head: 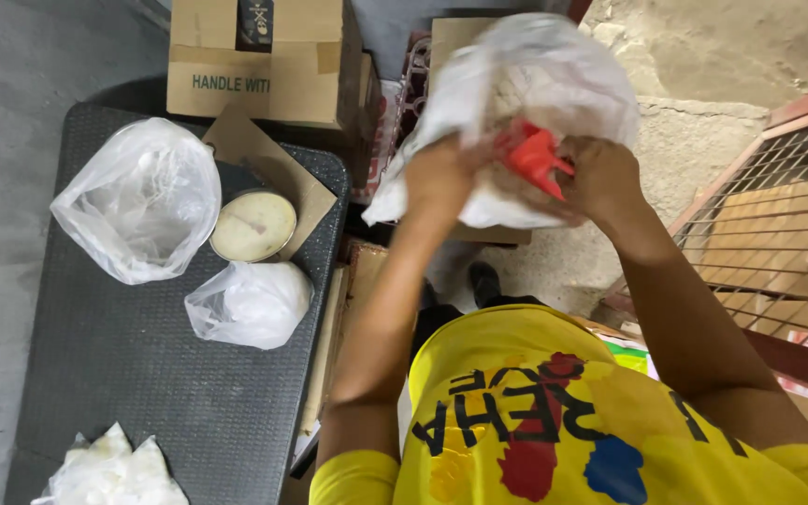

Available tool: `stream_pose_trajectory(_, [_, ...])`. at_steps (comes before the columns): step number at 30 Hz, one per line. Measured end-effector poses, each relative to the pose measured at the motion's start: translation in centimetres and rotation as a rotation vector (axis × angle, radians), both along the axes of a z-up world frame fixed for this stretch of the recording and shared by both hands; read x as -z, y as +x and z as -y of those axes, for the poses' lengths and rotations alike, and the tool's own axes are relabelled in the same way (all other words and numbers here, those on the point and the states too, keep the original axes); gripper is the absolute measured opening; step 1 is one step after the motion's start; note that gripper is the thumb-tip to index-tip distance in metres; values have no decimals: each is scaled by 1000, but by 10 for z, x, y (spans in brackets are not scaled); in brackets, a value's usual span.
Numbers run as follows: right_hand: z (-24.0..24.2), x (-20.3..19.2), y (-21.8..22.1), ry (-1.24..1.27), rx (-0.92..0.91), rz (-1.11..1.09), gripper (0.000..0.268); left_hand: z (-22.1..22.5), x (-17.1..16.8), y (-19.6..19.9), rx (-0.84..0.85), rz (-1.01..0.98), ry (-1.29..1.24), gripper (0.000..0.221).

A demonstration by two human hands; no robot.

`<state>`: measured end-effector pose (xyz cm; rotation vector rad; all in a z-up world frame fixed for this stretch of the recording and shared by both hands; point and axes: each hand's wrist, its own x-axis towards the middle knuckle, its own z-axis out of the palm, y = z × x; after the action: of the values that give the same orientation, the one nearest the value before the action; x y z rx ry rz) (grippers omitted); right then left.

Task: Bagging and weighing white powder from a large sack into smaller plastic bags.

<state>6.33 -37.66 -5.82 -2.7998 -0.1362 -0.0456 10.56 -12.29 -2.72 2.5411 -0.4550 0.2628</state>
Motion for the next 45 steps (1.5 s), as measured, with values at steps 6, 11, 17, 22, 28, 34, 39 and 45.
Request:
stream_pose_trajectory(6, [-5, 3, -14, 0, -120, -188, 33, -80, 9, -60, -323, -261, 266, 40])
stream_pose_trajectory(11, [-14, -18, -17, -46, -152, -137, 26, -71, 35, -87, -354, -218, 161, 43])
stream_pose_trajectory(17, [-13, -14, -8, -145, -162, -122, 25, -53, 18, -87, -381, -216, 56, 45])
stream_pose_trajectory(22, [-6, 0, -12, -234, -156, -67, 17, -48, 12, -97, -370, -136, -47, 43])
stream_pose_trajectory(28, [-15, 23, -4, -115, -157, -57, 13, -47, 12, -97, -346, -128, -159, 35])
stream_pose_trajectory(34, [-32, 15, -8, 32, -156, 10, 32, -50, 13, -91, -363, -157, -193, 36])
stream_pose_trajectory(39, [-37, 36, 1, 60, -188, -1, 35, -47, 12, -88, -381, -162, -194, 38])
stream_pose_trajectory(45, [-43, 39, 0, 151, -230, 6, 30, -48, 13, -86, -373, -149, -212, 35])
